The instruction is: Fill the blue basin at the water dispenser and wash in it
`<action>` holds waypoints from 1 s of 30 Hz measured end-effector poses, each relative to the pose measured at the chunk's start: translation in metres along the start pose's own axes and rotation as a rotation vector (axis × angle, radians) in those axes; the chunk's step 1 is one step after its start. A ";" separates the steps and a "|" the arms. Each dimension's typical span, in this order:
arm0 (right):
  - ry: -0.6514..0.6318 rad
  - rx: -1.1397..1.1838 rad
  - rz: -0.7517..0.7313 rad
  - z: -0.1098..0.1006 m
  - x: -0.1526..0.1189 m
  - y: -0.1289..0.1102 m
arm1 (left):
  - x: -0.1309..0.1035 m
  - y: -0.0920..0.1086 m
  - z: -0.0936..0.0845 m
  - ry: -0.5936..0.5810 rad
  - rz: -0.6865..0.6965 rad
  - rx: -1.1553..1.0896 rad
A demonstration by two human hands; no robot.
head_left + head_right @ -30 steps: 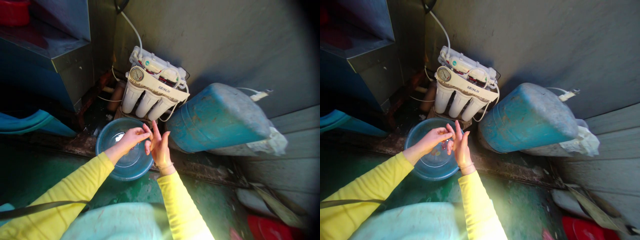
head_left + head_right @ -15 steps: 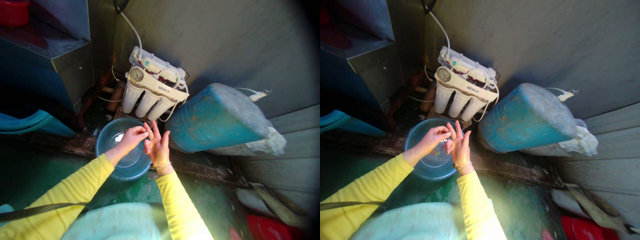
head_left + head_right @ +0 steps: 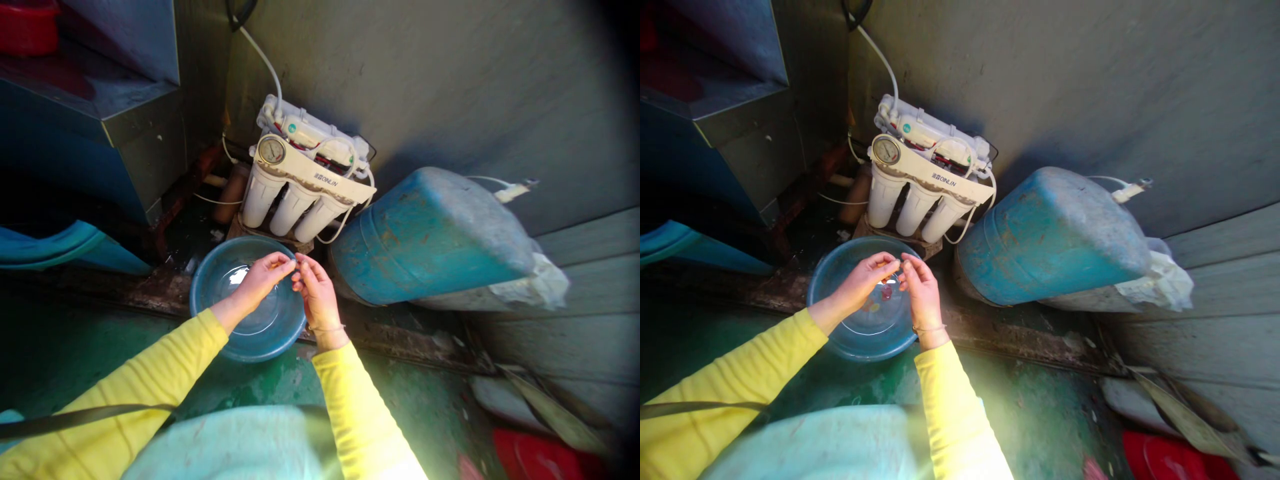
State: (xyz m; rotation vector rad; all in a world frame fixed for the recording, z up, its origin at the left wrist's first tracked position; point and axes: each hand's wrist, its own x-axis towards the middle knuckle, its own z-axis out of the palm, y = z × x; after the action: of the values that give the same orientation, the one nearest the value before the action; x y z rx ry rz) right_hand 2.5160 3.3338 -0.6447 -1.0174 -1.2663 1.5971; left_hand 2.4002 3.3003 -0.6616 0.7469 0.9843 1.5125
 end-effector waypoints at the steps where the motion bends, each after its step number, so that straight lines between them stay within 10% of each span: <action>1: -0.006 -0.030 -0.028 0.001 0.000 0.002 | 0.000 0.000 0.000 0.003 0.000 -0.007; 9: 0.124 -0.322 -0.216 0.003 -0.003 0.006 | -0.003 -0.011 0.003 0.024 -0.099 -0.047; 24: 0.081 -0.060 0.027 -0.007 0.009 0.007 | 0.003 -0.023 -0.010 -0.121 -0.465 -0.332; 30: 0.168 -0.481 0.005 -0.055 0.029 0.015 | 0.009 -0.033 -0.028 -0.004 -0.479 -0.391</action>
State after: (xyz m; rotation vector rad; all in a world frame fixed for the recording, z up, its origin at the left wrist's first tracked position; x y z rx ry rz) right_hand 2.5566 3.3759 -0.6707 -1.4158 -1.5658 1.2005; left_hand 2.3890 3.3050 -0.7047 0.2124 0.7615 1.2237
